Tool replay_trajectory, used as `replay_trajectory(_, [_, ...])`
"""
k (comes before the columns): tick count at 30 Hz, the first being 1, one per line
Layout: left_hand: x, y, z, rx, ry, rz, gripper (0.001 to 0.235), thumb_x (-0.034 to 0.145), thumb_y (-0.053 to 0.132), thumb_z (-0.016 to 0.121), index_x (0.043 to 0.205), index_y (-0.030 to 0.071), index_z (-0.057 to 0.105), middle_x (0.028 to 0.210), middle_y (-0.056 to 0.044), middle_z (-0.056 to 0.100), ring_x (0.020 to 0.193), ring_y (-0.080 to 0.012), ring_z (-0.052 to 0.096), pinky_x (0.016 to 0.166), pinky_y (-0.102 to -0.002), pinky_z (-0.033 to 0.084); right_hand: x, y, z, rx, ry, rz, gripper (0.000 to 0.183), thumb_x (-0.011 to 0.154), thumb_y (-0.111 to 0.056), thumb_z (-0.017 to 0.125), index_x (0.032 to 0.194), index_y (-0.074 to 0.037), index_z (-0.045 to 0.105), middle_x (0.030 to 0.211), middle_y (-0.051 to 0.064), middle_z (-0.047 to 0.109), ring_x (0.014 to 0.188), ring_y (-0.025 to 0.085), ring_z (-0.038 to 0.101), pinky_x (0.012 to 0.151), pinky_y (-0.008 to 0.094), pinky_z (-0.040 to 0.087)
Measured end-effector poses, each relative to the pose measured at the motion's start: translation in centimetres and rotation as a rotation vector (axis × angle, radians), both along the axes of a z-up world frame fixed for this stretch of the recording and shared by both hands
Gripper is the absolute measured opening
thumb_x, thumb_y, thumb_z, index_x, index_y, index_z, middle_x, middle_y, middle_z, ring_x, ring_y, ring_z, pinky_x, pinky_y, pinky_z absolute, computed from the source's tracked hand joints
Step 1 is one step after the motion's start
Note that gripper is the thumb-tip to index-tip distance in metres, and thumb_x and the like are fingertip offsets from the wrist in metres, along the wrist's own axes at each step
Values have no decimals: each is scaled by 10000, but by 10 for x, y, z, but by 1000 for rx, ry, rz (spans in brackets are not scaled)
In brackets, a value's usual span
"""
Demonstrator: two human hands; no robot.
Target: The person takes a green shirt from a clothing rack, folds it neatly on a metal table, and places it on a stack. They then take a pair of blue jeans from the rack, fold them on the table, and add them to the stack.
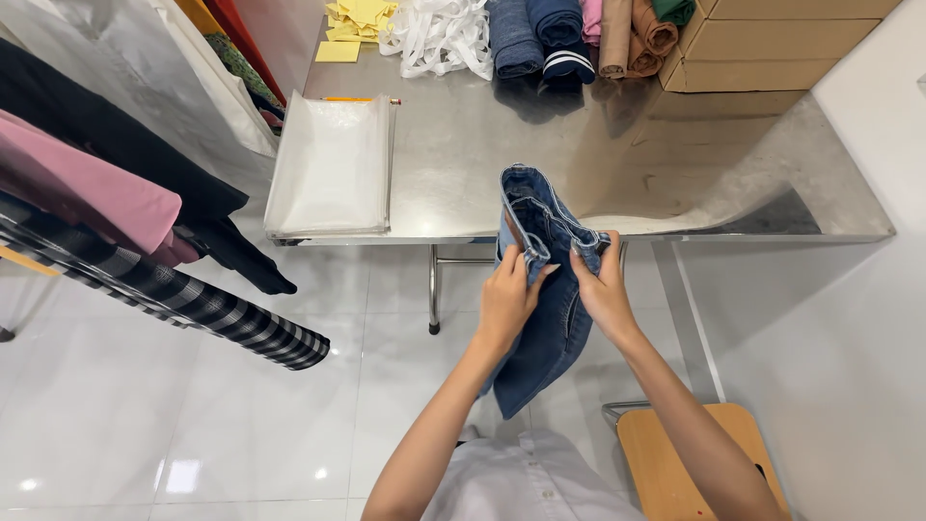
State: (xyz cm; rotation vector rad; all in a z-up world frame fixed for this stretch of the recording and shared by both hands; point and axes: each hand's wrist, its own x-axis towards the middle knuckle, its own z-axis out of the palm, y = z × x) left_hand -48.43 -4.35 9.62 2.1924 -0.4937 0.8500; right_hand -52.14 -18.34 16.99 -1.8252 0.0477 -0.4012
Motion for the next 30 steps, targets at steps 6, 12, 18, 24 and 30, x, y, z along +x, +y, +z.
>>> replay_trajectory(6, [3, -30, 0, -337, 228, -305, 375, 1083, 334, 438, 1152, -27, 516, 1132, -266, 537, 920, -553, 598, 703, -550, 543, -1, 37, -28, 640, 149, -22, 361, 1071, -192, 519, 1407, -234, 396, 1326, 40, 558, 1166, 151, 537, 1061, 402, 459])
replay_trajectory(12, [3, -2, 57, -377, 629, -542, 430, 1070, 462, 422, 1278, 95, 503, 1253, -208, 540, 1103, -570, 565, 858, -600, 514, 32, -27, -128, 233, -15, 356, 1210, 720, -361, 895, 1535, -199, 16, 1612, 158, 279, 1388, 204, 341, 1123, 447, 375])
replay_trajectory(18, [19, 11, 54, -123, 661, -652, 528, 1060, 577, 367, 1130, 81, 533, 1011, -114, 493, 943, -436, 633, 795, -509, 530, 32, -21, -74, 16, -70, 356, 1255, 490, -38, 1024, 1442, -103, 209, 1302, 133, 598, 1139, 200, 587, 1018, 421, 504])
replay_trajectory(24, [2, 29, 87, -19, 318, -607, 334, 1086, 290, 470, 1335, 118, 610, 1172, -130, 609, 1109, -372, 666, 901, -452, 568, 81, -52, -76, 48, -184, 162, 497, 727, 60, 877, 1151, -54, 643, 969, 92, 717, 926, 141, 666, 829, 320, 572])
replay_trajectory(30, [7, 81, 66, -370, 363, -273, 867, 750, 198, 911, 1443, 46, 413, 1385, -222, 362, 1352, -499, 402, 1168, -591, 338, 88, -67, -46, 446, 30, 25, 184, 873, -145, 840, 995, -148, 701, 873, -8, 734, 800, 95, 707, 747, 258, 567])
